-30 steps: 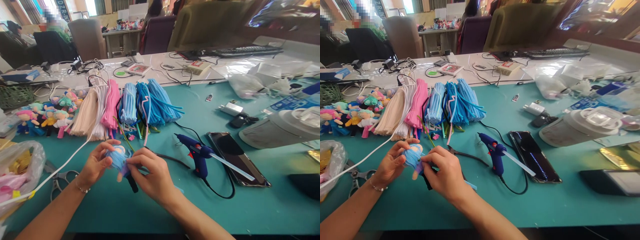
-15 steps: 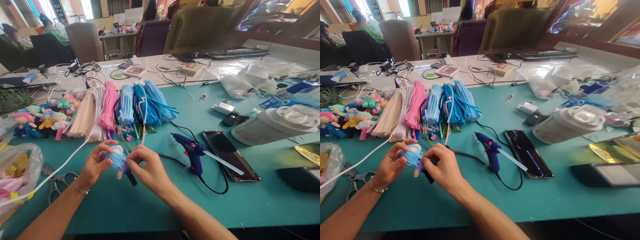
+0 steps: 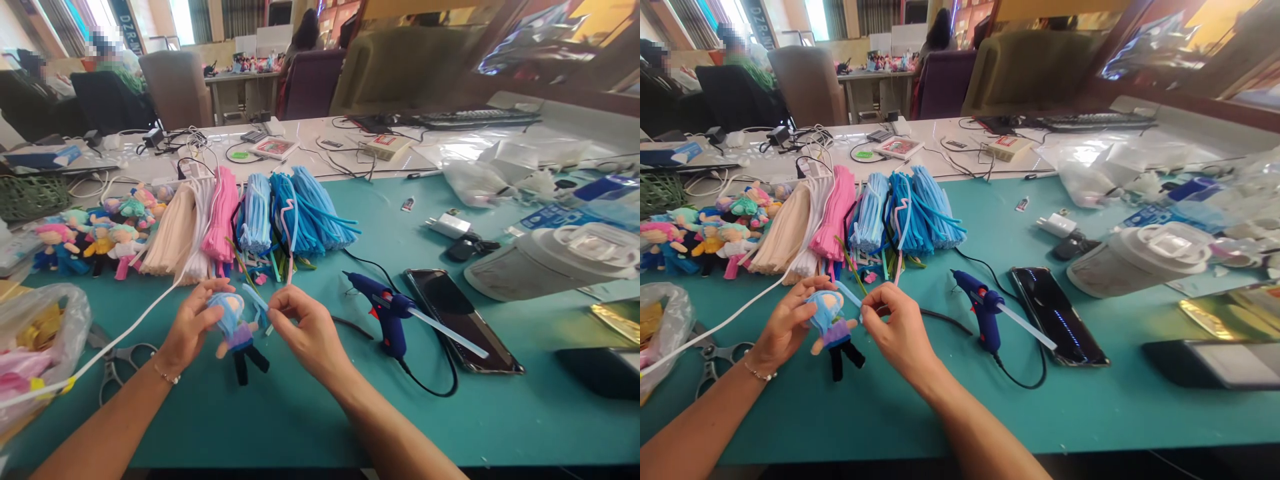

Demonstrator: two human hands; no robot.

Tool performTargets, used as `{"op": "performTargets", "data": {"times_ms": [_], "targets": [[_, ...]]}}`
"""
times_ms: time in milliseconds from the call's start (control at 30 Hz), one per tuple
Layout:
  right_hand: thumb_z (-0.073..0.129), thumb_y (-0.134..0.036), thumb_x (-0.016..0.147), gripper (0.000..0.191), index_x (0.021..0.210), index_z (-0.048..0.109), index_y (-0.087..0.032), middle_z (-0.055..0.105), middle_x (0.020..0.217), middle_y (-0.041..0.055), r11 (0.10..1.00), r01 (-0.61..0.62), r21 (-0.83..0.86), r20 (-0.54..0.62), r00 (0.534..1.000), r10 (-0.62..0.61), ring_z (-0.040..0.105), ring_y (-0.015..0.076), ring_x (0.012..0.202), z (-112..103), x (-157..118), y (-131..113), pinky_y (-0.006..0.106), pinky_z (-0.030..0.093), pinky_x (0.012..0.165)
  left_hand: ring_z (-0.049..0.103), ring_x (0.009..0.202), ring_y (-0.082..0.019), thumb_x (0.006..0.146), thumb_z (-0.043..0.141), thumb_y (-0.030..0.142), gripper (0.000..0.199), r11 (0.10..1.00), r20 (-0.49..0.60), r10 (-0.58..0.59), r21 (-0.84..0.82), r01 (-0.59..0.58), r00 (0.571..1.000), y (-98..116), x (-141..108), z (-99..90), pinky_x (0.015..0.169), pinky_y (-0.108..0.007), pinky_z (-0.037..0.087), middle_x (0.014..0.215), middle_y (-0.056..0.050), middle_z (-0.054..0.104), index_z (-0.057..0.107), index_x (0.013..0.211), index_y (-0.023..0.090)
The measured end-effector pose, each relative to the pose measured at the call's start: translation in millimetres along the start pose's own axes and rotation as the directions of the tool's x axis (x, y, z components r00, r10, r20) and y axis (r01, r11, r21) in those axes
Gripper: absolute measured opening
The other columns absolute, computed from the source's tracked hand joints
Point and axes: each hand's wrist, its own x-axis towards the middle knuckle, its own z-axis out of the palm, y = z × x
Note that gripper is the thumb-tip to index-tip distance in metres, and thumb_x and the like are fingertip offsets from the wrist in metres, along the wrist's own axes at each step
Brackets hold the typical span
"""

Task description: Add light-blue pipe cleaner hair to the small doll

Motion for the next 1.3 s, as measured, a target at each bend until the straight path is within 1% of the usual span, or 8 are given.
{"op": "performTargets", "data": {"times_ms": [133, 433, 667, 767, 833, 1000, 1167, 1300], "targets": [[0.053, -0.022, 0.08, 0.01, 0.071, 0.057, -0.021, 0.063, 0.061, -0.0009, 0.999, -0.048, 0.013, 0.0, 0.999, 0.048, 0.056, 0.0139, 0.057, -6, 2, 1, 0.024, 0.044, 0.053, 0.066, 0.086, -0.021, 0.068, 0.083, 0.031, 0.047, 0.995, -0.019, -0.067, 0.075, 0.068, 0.998, -1, 5, -5.7, 0.068, -0.029, 0.055, 0.103, -0.008, 0.068, 0.066, 0.11, 0.018], [0.05, -0.028, 0.079, 0.011, 0.07, 0.053, -0.022, 0.049, 0.054, -0.005, 0.999, -0.046, -0.018, -0.035, 0.998, 0.046, 0.043, 0.011, 0.049, -6, 6, 2, 0.022, 0.035, 0.046, 0.066, 0.085, -0.023, 0.057, 0.079, 0.027, 0.05, 0.994, -0.044, -0.112, -0.019, 0.111, 0.993, 5, 8, 4.7, 0.066, -0.03, 0.052, 0.092, -0.007, 0.069, 0.064, 0.103, 0.015], [0.05, -0.024, 0.081, 0.011, 0.071, 0.053, -0.022, 0.047, 0.057, -0.0052, 0.996, 0.01, -0.086, -0.026, 1.0, -0.012, 0.042, 0.0111, 0.05, -6, 5, 4, 0.023, 0.035, 0.047, 0.065, 0.079, -0.02, 0.063, 0.076, 0.03, 0.049, 0.987, -0.066, -0.084, 0.132, 0.092, 0.994, -2, 11, -0.5, 0.058, -0.026, 0.048, 0.094, -0.007, 0.068, 0.061, 0.107, 0.016], [0.05, -0.02, 0.081, 0.011, 0.07, 0.053, -0.022, 0.049, 0.059, -0.0044, 0.99, 0.052, -0.13, -0.016, 0.998, -0.055, 0.043, 0.0118, 0.053, -5, 4, 6, 0.023, 0.036, 0.049, 0.064, 0.073, -0.018, 0.067, 0.074, 0.035, 0.049, 0.967, -0.075, -0.028, 0.249, 0.046, 0.997, -5, 12, -1.5, 0.052, -0.023, 0.043, 0.094, -0.006, 0.068, 0.059, 0.11, 0.017], [0.05, -0.018, 0.081, 0.012, 0.07, 0.054, -0.022, 0.05, 0.061, -0.0038, 0.984, 0.083, -0.157, -0.002, 0.996, -0.084, 0.044, 0.0123, 0.055, -4, 3, 7, 0.023, 0.036, 0.05, 0.064, 0.074, -0.019, 0.07, 0.072, 0.036, 0.047, 0.949, -0.091, 0.024, 0.315, 0.006, 0.996, -7, 11, -0.6, 0.054, -0.023, 0.044, 0.094, -0.006, 0.069, 0.059, 0.111, 0.017], [0.052, -0.014, 0.08, 0.013, 0.07, 0.055, -0.022, 0.054, 0.065, -0.0026, 0.966, 0.152, -0.209, 0.053, 0.988, -0.144, 0.047, 0.0125, 0.056, -5, 1, 8, 0.024, 0.037, 0.052, 0.066, 0.09, -0.024, 0.076, 0.069, 0.034, 0.032, 0.858, -0.115, 0.159, 0.507, -0.08, 0.981, -11, 6, -0.8, 0.08, -0.035, 0.05, 0.1, -0.007, 0.071, 0.066, 0.105, 0.019], [0.051, -0.011, 0.08, 0.014, 0.072, 0.055, -0.022, 0.057, 0.069, -0.0019, 0.941, 0.217, -0.261, 0.134, 0.973, -0.187, 0.049, 0.0118, 0.056, -7, -1, 6, 0.024, 0.038, 0.054, 0.062, 0.105, -0.031, 0.075, 0.069, 0.026, 0.023, 0.672, -0.046, 0.395, 0.695, -0.255, 0.917, -11, 3, -3.7, 0.099, -0.045, 0.043, 0.102, -0.008, 0.072, 0.07, 0.097, 0.023], [0.05, -0.008, 0.082, 0.016, 0.075, 0.056, -0.022, 0.058, 0.072, -0.0011, 0.897, 0.282, -0.34, 0.18, 0.956, -0.232, 0.051, 0.0119, 0.058, -10, -3, 3, 0.023, 0.039, 0.055, 0.062, 0.105, -0.032, 0.073, 0.071, 0.02, 0.023, 0.598, 0.035, 0.525, 0.695, -0.399, 0.85, -3, -4, 1.5, 0.099, -0.046, 0.044, 0.101, -0.007, 0.072, 0.072, 0.095, 0.025]]}}
